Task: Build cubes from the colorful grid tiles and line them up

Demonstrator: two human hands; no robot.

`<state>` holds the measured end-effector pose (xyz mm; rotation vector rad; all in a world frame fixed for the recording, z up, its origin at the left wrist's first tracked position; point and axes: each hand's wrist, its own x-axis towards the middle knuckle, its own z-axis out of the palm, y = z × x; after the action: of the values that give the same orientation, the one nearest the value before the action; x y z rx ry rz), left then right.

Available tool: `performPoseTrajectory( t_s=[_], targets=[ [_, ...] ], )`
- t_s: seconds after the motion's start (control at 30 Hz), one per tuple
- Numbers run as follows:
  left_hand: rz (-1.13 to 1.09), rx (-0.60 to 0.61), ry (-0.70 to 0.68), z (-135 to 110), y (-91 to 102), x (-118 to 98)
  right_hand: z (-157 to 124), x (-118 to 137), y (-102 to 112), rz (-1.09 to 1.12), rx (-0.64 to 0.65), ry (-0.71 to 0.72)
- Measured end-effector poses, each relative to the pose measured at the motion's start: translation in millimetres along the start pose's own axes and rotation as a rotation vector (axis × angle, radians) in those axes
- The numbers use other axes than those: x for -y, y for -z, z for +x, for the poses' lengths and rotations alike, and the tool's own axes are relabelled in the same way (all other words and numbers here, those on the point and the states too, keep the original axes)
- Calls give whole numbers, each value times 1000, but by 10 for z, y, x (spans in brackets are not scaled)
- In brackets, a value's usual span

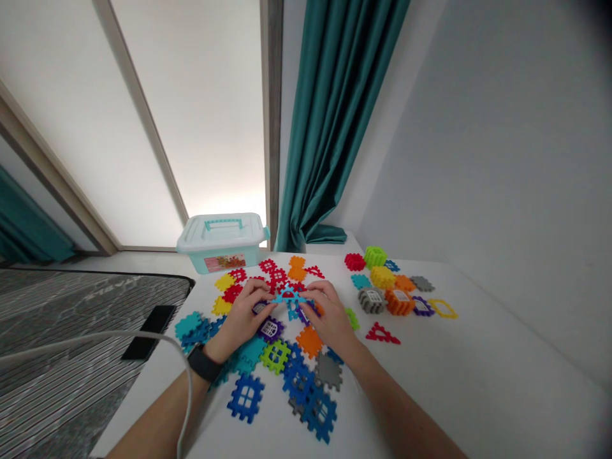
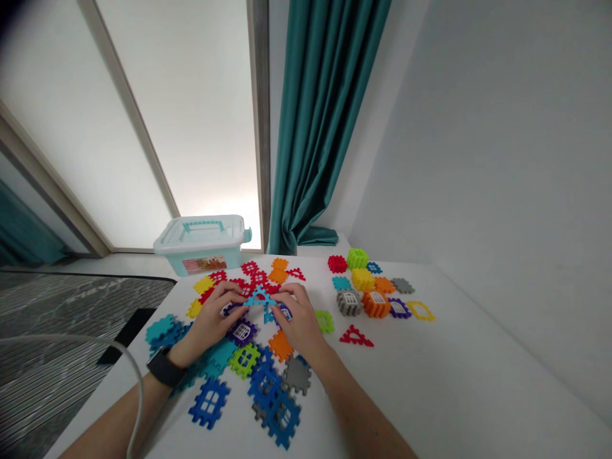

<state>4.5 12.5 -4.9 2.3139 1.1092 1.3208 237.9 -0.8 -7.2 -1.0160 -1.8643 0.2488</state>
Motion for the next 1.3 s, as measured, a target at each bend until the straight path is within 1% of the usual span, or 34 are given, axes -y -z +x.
performPoseTrajectory(
  t_s=[0.6,1.07,1.17,1.3],
  targets=[
    [-6,0,7,10,13,-11,-21,-26,-31,7,11,-44],
    [-34,0,3,9,12,-13,3,-29,7,10,-9,20],
    [-114,19,76,29,13,-23,24,-8,11,70,16,-43],
    [-296,63,219,59,17,-37,54,21,-10,214,93,-204]
  ],
)
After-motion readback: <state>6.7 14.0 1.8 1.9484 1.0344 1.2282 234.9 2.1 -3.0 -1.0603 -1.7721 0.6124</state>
